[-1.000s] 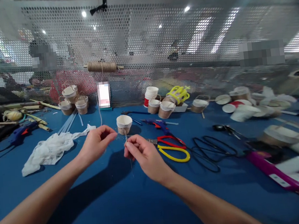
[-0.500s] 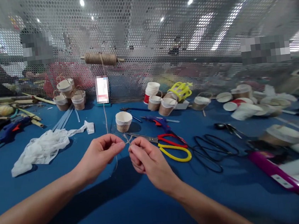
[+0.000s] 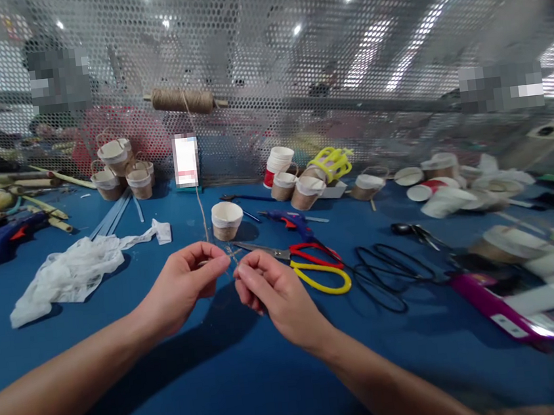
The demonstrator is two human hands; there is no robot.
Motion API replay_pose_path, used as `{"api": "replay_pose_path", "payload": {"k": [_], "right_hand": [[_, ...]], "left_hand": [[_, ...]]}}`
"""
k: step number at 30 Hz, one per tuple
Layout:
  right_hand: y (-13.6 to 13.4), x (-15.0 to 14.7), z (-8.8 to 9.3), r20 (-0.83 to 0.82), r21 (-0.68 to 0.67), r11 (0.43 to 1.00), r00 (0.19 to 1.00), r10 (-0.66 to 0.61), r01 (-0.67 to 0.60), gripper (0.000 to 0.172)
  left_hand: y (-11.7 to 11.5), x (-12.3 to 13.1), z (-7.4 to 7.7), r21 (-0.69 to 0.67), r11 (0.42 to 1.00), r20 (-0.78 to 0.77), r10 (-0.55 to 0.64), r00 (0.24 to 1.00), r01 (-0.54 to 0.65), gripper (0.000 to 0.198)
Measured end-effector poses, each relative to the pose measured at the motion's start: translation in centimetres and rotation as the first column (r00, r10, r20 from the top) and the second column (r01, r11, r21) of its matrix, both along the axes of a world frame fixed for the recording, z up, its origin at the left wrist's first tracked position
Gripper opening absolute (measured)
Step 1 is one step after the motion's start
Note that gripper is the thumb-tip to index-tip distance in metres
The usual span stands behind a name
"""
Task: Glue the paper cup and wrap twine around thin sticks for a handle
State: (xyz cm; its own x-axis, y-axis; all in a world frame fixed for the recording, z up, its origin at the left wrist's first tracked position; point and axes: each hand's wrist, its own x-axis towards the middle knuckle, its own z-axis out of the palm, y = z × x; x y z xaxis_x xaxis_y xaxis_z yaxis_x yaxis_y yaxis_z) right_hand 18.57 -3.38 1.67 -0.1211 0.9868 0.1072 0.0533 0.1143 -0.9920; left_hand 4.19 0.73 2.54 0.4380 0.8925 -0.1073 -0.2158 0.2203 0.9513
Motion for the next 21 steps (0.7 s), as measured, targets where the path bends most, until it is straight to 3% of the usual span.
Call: {"api": "replay_pose_path", "payload": {"k": [3,9,21], "right_hand": [[0.02,-0.09,-0.05,-0.041,-0.026,1.0,0.999,0.005,-0.006,0.019],[0.17,0.1,0.04,0.005,0.065,0.998,1.0,0.003,-0.004,0.013],[0.08,0.34,0.07,0.026,0.118,0.993,1.0,0.001,-0.004,0.021]], "left_hand": [[-0.14,0.01,-0.02,-0.028,0.999,0.056,-0.021,0.998,0.022,0.021],[-0.39,-0.03,0.32,-0.056,0.998,0.094,-0.026,0.995,0.031,0.021],[-0.41,-0.16,0.47,-0.058,0.998,0.122,-0.006,0.993,0.013,0.021]]}}
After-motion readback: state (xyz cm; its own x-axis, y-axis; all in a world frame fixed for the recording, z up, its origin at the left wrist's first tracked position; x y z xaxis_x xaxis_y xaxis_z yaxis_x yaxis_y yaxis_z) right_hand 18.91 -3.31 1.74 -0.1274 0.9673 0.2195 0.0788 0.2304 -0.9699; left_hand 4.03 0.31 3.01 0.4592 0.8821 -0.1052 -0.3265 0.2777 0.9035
